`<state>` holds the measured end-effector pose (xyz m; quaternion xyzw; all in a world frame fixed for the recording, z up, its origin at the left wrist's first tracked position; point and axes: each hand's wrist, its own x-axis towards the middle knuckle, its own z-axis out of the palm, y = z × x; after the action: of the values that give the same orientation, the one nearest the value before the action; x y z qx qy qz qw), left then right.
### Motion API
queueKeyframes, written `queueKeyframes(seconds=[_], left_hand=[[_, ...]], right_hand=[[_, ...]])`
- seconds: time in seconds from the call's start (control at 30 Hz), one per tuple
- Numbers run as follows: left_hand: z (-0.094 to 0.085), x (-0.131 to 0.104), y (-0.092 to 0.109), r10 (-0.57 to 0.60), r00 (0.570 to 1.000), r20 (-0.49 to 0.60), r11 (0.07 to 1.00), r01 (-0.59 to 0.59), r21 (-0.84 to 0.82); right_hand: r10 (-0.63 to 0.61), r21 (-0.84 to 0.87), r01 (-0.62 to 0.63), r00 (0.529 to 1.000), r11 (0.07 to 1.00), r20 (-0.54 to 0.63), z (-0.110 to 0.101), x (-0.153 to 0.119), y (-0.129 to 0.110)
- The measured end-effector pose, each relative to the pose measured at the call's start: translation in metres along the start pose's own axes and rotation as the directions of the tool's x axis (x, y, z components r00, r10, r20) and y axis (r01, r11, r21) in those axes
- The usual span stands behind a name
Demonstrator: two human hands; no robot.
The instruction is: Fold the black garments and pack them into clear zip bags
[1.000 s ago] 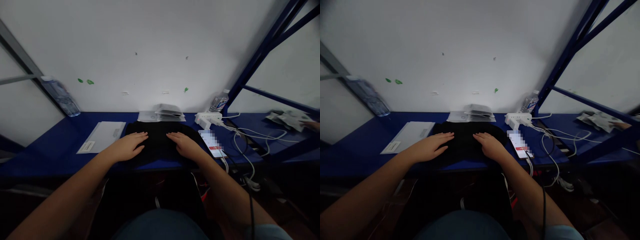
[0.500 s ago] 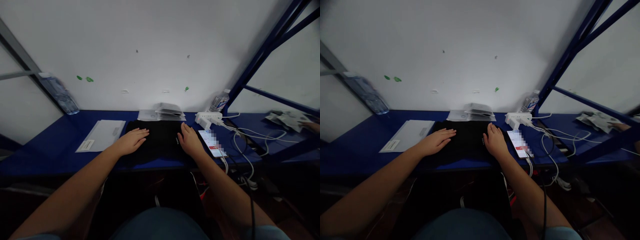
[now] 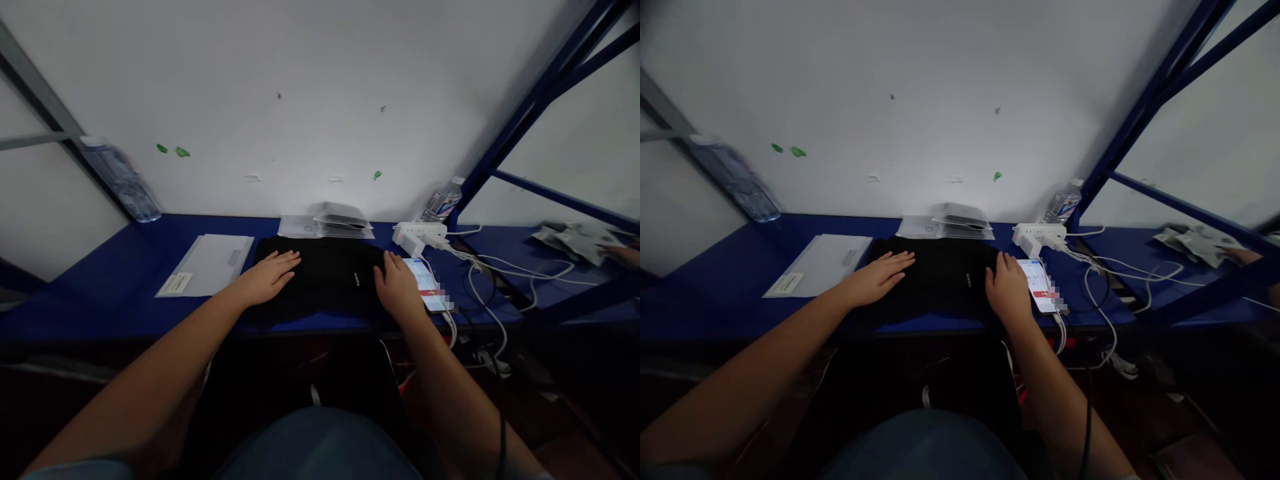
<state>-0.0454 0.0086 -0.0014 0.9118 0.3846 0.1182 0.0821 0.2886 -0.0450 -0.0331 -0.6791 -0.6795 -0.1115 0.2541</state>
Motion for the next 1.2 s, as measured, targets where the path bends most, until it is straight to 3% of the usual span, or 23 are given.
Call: queueKeyframes(seconds=[0.13, 0.27, 0.37, 0.5, 0.6, 0.67, 0.8, 0.9, 1.07, 1.13, 1.2], left_hand=[[0.000, 0.000, -0.003, -0.081, 0.995, -0.052, 0.997, 0.081, 0.002], [0.006, 0.001, -0.005, -0.095, 0.995, -0.003, 0.994, 0.095, 0.054], [0.009, 0.001, -0.002, -0.102, 0.995, 0.024, 0.990, 0.099, 0.099], [0.008, 0.002, 0.000, -0.113, 0.993, 0.043, 0.988, 0.107, 0.111], [0.007, 0.001, 0.000, -0.100, 0.995, 0.024, 0.991, 0.097, 0.096], [0.007, 0.001, -0.001, -0.095, 0.995, 0.011, 0.992, 0.094, 0.080], [0.007, 0.002, -0.001, -0.111, 0.993, 0.025, 0.992, 0.109, 0.057], [0.007, 0.002, -0.002, -0.109, 0.994, 0.025, 0.993, 0.108, 0.053], [0.007, 0.002, -0.002, -0.112, 0.993, 0.023, 0.992, 0.110, 0.062], [0.006, 0.003, -0.002, -0.106, 0.994, 0.023, 0.992, 0.105, 0.065], [0.007, 0.002, -0.003, -0.101, 0.995, 0.016, 0.992, 0.099, 0.072]], right_hand=[[0.065, -0.050, -0.064, 0.998, 0.997, 0.015, -0.005, -0.018, 0.009], [0.062, -0.036, -0.060, 0.997, 0.998, 0.052, -0.011, -0.015, 0.006], [0.039, 0.062, -0.041, 0.999, 0.997, 0.033, -0.014, -0.005, 0.003], [0.034, 0.279, -0.009, 0.996, 0.960, -0.087, -0.014, 0.003, 0.004], [0.123, 0.367, -0.053, 0.978, 0.929, -0.170, -0.012, 0.004, 0.004], [0.247, 0.397, -0.157, 0.951, 0.904, -0.186, -0.010, 0.002, 0.004], [0.422, 0.459, -0.356, 0.906, 0.814, -0.046, -0.010, -0.001, 0.008], [0.439, 0.577, -0.381, 0.897, 0.722, 0.043, -0.015, -0.001, 0.013], [0.565, 0.744, -0.470, 0.811, 0.476, 0.151, -0.015, -0.004, 0.014], [0.520, 0.813, -0.439, 0.830, 0.382, 0.204, -0.011, -0.007, 0.011], [0.469, 0.852, -0.382, 0.863, 0.358, 0.190, -0.007, -0.009, 0.005]])
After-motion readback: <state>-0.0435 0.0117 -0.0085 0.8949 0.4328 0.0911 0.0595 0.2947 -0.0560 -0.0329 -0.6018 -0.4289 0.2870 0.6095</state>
